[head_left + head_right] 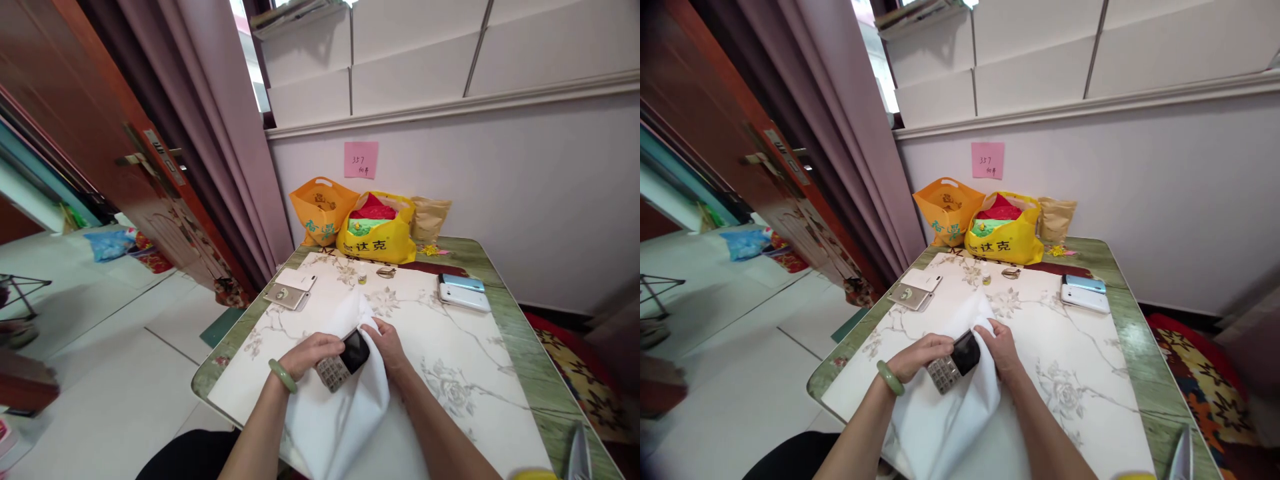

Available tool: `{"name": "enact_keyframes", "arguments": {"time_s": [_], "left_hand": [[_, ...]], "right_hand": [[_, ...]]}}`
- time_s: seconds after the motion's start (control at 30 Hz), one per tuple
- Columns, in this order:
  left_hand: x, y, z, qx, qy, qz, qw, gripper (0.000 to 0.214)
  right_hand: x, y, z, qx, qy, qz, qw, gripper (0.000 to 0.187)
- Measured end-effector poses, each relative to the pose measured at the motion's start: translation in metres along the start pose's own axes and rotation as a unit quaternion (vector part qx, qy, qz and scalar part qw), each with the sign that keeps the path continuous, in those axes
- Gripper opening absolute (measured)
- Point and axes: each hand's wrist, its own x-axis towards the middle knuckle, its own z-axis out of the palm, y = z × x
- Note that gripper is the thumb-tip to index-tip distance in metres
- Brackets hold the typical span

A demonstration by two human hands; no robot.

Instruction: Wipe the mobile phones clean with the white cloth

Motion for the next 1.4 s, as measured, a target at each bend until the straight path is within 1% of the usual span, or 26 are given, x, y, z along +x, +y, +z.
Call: {"name": "enact_keyframes", "arguments": {"time_s": [0.07, 0.13, 0.3, 0.43, 0.53, 0.6, 0.73, 0.83, 1.0, 1.2, 1.4], "left_hand": [[0.007, -0.003, 0.005, 0.004, 0.007, 0.011, 1.0, 0.032], [0.016, -0.006, 0.012, 0.009, 0.025, 0.022, 0.999, 0.032], [0.034, -0.02, 0.03, 0.028, 0.103, 0.085, 0.991, 0.035], [0.043, -0.03, 0.044, 0.041, 0.166, 0.117, 0.978, 0.038], [0.049, -0.032, 0.056, 0.037, 0.224, 0.14, 0.964, 0.04], [0.052, -0.032, 0.064, 0.053, 0.27, 0.147, 0.95, 0.04], [0.056, -0.029, 0.073, 0.098, 0.354, 0.149, 0.918, 0.038], [0.059, -0.026, 0.076, 0.09, 0.386, 0.144, 0.907, 0.038], [0.066, -0.026, 0.076, 0.06, 0.411, 0.146, 0.898, 0.037], [0.084, -0.026, 0.067, 0.04, 0.477, 0.18, 0.86, 0.037], [0.1, -0.037, 0.054, -0.055, 0.52, 0.195, 0.83, 0.038]], "right_hand": [[0.001, 0.002, 0.0, -0.002, 0.001, -0.005, 1.0, 0.04], [0.003, 0.005, 0.0, 0.009, 0.02, -0.008, 1.0, 0.041], [0.004, 0.007, 0.003, 0.041, 0.099, -0.019, 0.994, 0.046], [0.0, 0.005, 0.005, 0.032, 0.137, -0.032, 0.99, 0.044], [-0.001, 0.004, 0.006, -0.018, 0.158, -0.062, 0.985, 0.043], [-0.001, 0.004, 0.007, -0.049, 0.168, -0.076, 0.982, 0.043], [0.0, 0.006, 0.008, -0.071, 0.17, -0.083, 0.979, 0.041], [0.0, 0.006, 0.008, -0.079, 0.168, -0.09, 0.978, 0.039], [-0.003, 0.005, 0.01, -0.095, 0.165, -0.093, 0.977, 0.035], [-0.005, 0.008, 0.015, -0.154, 0.105, -0.092, 0.978, 0.031], [-0.005, 0.009, 0.017, -0.201, 0.067, -0.13, 0.969, 0.028]]}}
